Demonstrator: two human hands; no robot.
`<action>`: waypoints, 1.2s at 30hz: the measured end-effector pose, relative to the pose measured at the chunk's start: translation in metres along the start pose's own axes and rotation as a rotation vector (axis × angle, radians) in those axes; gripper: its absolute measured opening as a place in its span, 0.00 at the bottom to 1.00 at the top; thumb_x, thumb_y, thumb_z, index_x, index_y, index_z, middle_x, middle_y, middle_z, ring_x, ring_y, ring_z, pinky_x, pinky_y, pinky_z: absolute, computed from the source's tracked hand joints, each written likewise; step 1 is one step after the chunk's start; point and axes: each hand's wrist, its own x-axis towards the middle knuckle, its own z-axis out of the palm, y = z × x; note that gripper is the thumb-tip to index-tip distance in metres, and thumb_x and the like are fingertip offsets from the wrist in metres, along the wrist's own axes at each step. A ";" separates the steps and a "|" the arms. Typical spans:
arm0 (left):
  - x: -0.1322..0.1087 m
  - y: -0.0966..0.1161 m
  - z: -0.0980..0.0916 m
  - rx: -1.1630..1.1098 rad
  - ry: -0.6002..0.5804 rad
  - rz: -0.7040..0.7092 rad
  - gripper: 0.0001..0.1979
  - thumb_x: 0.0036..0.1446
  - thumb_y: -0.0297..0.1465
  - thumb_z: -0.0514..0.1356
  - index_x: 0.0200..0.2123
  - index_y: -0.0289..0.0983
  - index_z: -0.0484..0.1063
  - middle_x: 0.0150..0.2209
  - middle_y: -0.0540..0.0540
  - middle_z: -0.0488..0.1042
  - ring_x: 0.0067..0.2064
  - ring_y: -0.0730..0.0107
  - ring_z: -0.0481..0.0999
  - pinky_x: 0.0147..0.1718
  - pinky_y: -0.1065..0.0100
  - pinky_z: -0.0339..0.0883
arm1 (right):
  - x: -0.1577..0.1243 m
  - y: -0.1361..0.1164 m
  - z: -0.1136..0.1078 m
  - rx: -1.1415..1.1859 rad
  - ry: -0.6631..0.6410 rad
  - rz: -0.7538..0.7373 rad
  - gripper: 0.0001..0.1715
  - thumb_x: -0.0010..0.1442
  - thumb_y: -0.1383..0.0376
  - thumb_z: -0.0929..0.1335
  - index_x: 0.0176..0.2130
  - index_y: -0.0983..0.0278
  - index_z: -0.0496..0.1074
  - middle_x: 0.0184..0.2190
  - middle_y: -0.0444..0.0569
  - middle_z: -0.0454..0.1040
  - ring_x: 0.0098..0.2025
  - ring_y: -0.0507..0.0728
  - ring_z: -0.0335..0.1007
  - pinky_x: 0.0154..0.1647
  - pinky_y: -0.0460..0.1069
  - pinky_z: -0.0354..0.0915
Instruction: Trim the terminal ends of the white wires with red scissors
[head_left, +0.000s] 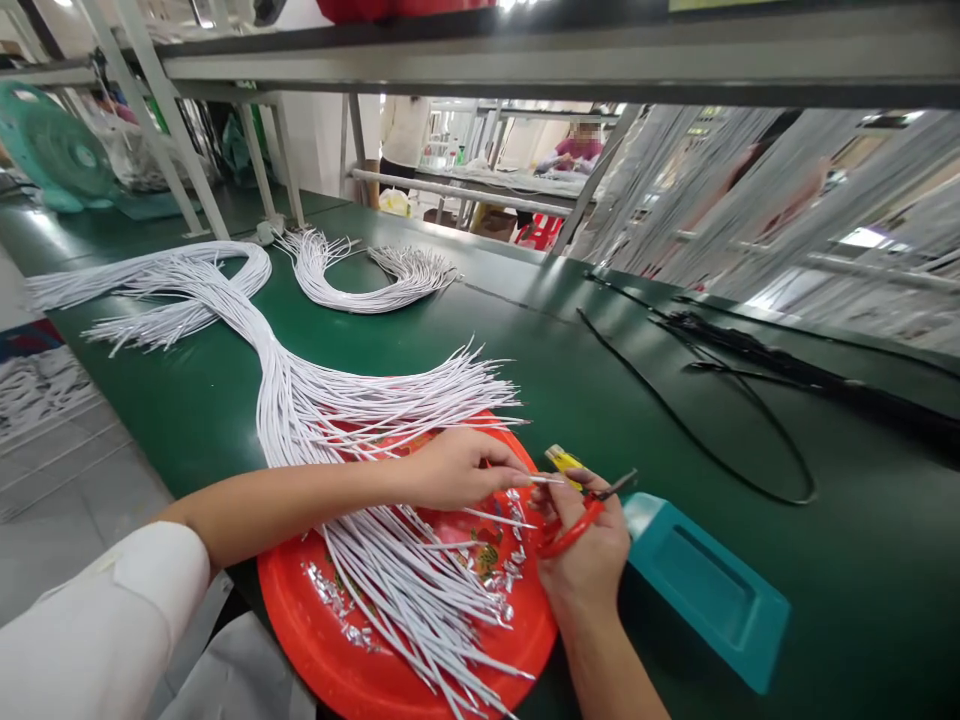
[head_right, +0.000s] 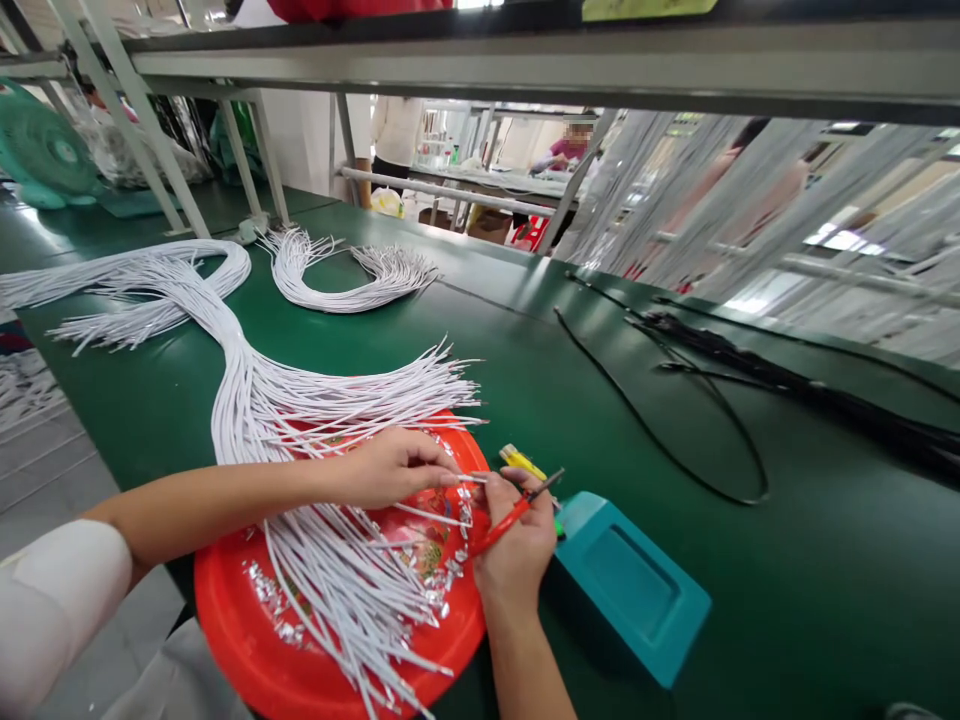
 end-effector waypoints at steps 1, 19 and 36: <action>0.001 -0.001 0.005 0.016 0.021 0.014 0.13 0.57 0.35 0.56 0.33 0.33 0.76 0.24 0.50 0.70 0.28 0.78 0.65 0.28 0.76 0.57 | 0.000 0.001 0.000 -0.006 -0.004 -0.002 0.21 0.41 0.59 0.74 0.34 0.62 0.65 0.24 0.40 0.72 0.23 0.49 0.67 0.26 0.45 0.63; -0.004 -0.023 0.014 0.111 0.141 -0.112 0.12 0.54 0.33 0.57 0.36 0.33 0.77 0.28 0.47 0.76 0.27 0.75 0.68 0.27 0.74 0.58 | -0.006 0.003 0.001 -0.131 -0.005 -0.087 0.23 0.39 0.58 0.76 0.33 0.62 0.67 0.24 0.44 0.74 0.27 0.53 0.72 0.30 0.48 0.66; -0.003 -0.022 0.011 0.023 -0.029 -0.171 0.11 0.53 0.30 0.56 0.29 0.31 0.78 0.21 0.51 0.69 0.24 0.79 0.62 0.23 0.76 0.53 | -0.014 0.005 0.001 -0.437 -0.069 -0.311 0.14 0.46 0.59 0.73 0.31 0.63 0.69 0.26 0.46 0.74 0.27 0.54 0.71 0.30 0.50 0.67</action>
